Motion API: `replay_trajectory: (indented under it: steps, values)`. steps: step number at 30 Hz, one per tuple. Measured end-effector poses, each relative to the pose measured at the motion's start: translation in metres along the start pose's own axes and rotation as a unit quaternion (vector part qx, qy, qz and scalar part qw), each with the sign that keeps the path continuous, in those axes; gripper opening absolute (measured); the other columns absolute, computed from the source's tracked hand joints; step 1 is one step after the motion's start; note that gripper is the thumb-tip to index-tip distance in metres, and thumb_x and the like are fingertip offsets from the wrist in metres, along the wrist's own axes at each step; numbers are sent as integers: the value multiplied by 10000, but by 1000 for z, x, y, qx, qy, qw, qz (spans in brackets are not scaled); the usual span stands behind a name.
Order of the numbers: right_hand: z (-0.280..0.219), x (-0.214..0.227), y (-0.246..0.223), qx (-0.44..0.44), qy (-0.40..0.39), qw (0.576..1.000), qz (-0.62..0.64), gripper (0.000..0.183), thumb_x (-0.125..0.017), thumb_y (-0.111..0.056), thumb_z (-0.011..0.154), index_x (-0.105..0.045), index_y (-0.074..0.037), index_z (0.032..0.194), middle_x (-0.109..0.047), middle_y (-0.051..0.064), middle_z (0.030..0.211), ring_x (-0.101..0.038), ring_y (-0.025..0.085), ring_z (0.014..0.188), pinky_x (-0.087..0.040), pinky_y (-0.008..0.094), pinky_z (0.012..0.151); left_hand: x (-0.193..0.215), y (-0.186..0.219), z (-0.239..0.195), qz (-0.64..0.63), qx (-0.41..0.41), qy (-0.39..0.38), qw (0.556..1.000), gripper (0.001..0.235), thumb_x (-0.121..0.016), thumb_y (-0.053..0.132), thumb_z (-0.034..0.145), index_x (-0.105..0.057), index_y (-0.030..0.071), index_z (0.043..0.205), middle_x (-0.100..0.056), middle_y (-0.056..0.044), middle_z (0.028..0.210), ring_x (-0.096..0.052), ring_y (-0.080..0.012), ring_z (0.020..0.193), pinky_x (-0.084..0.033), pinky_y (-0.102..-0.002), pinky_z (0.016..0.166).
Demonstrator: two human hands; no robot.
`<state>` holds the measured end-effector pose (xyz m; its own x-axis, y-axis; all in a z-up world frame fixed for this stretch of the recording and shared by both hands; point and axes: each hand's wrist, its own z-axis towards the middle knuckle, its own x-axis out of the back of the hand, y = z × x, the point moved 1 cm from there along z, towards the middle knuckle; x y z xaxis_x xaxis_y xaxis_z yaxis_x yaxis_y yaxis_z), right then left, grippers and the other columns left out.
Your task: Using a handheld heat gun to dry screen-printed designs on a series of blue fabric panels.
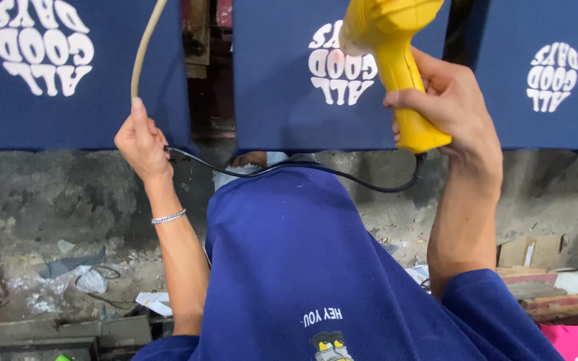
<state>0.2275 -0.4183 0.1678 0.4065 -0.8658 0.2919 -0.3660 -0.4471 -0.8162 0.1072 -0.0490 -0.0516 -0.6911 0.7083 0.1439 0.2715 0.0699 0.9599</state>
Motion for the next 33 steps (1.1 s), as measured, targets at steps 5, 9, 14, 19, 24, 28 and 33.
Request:
replay_trajectory:
  steps: [5, 9, 14, 19, 24, 28, 33]
  values:
    - [-2, 21, 16, -42, -29, 999, 15, 372, -707, -83, 847, -670, 0, 1208, -659, 135, 851, -602, 229, 522, -549, 333, 493, -1, 1, 3, 12, 33, 9, 999, 601, -588, 460, 1060, -399, 129, 596, -345, 9, 466, -329, -91, 363, -247, -245, 326]
    - [0, 3, 2, -9, 17, 999, 30, 392, -672, -109, 883, -652, -51, 1270, -630, 65, 854, -598, 159, 539, -554, 268, 523, 0, 3, 2, 10, 17, -7, 1000, 609, -579, 479, 1059, -401, 135, 590, -343, 16, 465, -333, -91, 368, -260, -241, 337]
    - [-12, 26, 19, -69, 14, 997, 32, 428, -682, -100, 869, -665, -31, 1292, -665, 107, 853, -596, 215, 513, -541, 327, 492, 0, 1, 3, 23, 26, 8, 999, 614, -587, 491, 1060, -407, 133, 594, -346, 12, 460, -340, -91, 362, -254, -246, 328]
    - [-12, 16, 7, -51, 70, 995, 46, 362, -683, -101, 854, -672, -57, 1213, -637, 67, 808, -590, 173, 515, -538, 294, 490, 0, 0, 2, 32, 24, 0, 999, 618, -579, 490, 1064, -415, 133, 587, -349, 21, 472, -347, -85, 382, -265, -236, 345]
    - [-10, 28, 22, -83, 44, 994, 61, 543, -702, -69, 839, -653, -49, 1379, -670, 120, 849, -591, 220, 508, -543, 353, 446, -5, 8, 1, 37, 31, -3, 999, 613, -591, 499, 1054, -411, 140, 590, -352, 20, 468, -341, -85, 378, -269, -238, 350]
    - [-15, 22, 14, -32, 59, 997, 34, 454, -692, -122, 861, -657, -69, 1311, -637, 60, 813, -599, 155, 522, -535, 280, 483, 1, 4, -2, 38, 38, 0, 999, 621, -585, 489, 1063, -414, 131, 585, -347, 20, 470, -327, -90, 375, -263, -236, 349]
    - [-17, 40, 34, -97, 55, 993, 42, 539, -699, -58, 842, -667, -69, 1380, -685, 110, 841, -597, 207, 516, -543, 339, 481, 0, -1, 1, 24, 21, -10, 999, 605, -582, 475, 1075, -430, 130, 602, -366, 21, 477, -337, -81, 370, -259, -233, 334]
